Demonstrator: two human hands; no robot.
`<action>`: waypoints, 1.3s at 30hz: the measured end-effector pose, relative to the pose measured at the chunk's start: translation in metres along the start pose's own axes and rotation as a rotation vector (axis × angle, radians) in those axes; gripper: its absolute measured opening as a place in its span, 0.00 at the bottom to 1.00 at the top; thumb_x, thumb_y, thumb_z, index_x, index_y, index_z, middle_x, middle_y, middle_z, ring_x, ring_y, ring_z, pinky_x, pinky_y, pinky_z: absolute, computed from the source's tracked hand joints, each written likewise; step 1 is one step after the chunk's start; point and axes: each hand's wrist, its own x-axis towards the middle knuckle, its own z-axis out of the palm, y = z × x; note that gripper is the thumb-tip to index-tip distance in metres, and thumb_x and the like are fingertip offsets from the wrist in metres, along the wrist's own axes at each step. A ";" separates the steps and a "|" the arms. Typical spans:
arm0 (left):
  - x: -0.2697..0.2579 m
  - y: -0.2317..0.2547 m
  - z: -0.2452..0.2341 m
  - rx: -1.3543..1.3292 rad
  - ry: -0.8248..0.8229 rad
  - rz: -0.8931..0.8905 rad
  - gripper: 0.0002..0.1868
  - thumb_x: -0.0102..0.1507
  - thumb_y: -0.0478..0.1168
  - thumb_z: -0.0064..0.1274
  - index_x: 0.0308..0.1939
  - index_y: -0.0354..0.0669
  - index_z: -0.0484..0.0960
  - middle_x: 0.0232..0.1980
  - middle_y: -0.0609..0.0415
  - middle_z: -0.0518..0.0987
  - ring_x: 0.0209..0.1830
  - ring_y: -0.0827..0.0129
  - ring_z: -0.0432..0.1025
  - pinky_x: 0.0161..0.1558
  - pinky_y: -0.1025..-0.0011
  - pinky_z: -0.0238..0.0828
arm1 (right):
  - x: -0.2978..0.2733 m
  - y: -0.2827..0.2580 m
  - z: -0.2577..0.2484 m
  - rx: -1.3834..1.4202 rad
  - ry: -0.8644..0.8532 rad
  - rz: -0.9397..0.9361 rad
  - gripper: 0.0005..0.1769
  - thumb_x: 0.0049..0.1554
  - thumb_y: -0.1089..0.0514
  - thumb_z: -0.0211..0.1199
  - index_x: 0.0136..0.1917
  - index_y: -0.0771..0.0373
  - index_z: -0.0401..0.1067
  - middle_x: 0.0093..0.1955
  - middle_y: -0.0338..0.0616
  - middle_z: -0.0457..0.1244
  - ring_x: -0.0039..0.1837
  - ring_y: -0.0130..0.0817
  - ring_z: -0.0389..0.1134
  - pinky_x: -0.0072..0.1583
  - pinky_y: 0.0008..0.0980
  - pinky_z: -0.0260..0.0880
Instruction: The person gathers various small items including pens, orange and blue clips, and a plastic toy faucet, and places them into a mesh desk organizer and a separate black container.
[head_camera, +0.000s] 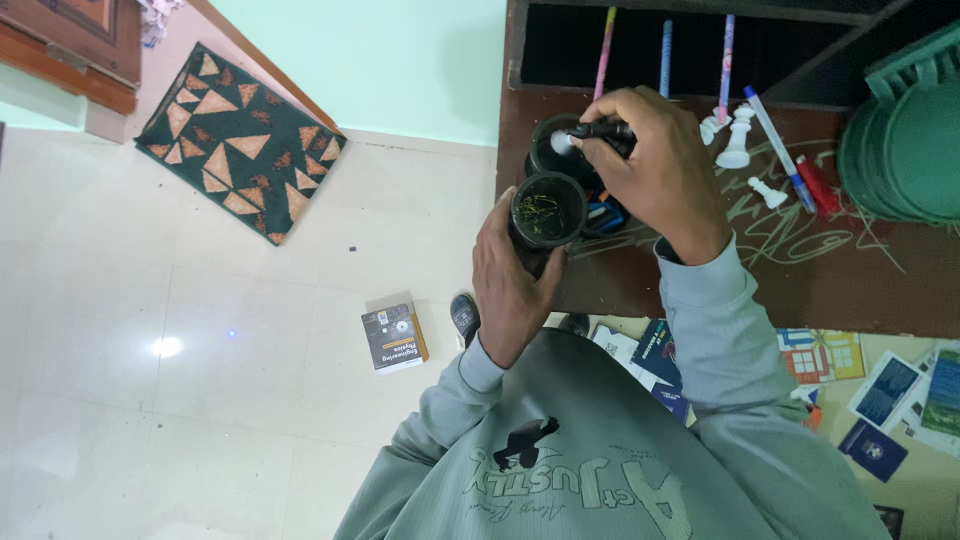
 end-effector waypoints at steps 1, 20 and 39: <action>0.000 0.000 0.000 0.005 0.007 -0.003 0.45 0.61 0.37 0.67 0.76 0.36 0.57 0.71 0.39 0.69 0.73 0.47 0.66 0.73 0.56 0.62 | 0.003 0.001 0.001 0.033 0.015 -0.035 0.10 0.62 0.64 0.73 0.55 0.66 0.74 0.50 0.47 0.68 0.50 0.36 0.72 0.50 0.34 0.72; 0.002 0.005 0.004 0.024 -0.036 -0.039 0.45 0.60 0.35 0.65 0.76 0.34 0.55 0.73 0.37 0.67 0.74 0.45 0.65 0.73 0.54 0.62 | 0.003 0.026 0.001 0.118 -0.003 -0.137 0.11 0.67 0.59 0.72 0.58 0.65 0.75 0.57 0.48 0.67 0.57 0.36 0.73 0.56 0.32 0.75; 0.002 0.008 0.009 -0.020 -0.021 -0.047 0.44 0.62 0.35 0.64 0.75 0.32 0.56 0.70 0.34 0.68 0.71 0.44 0.67 0.70 0.55 0.65 | 0.001 0.020 -0.009 0.192 0.161 -0.096 0.05 0.65 0.62 0.68 0.53 0.66 0.77 0.49 0.44 0.68 0.43 0.26 0.68 0.44 0.26 0.68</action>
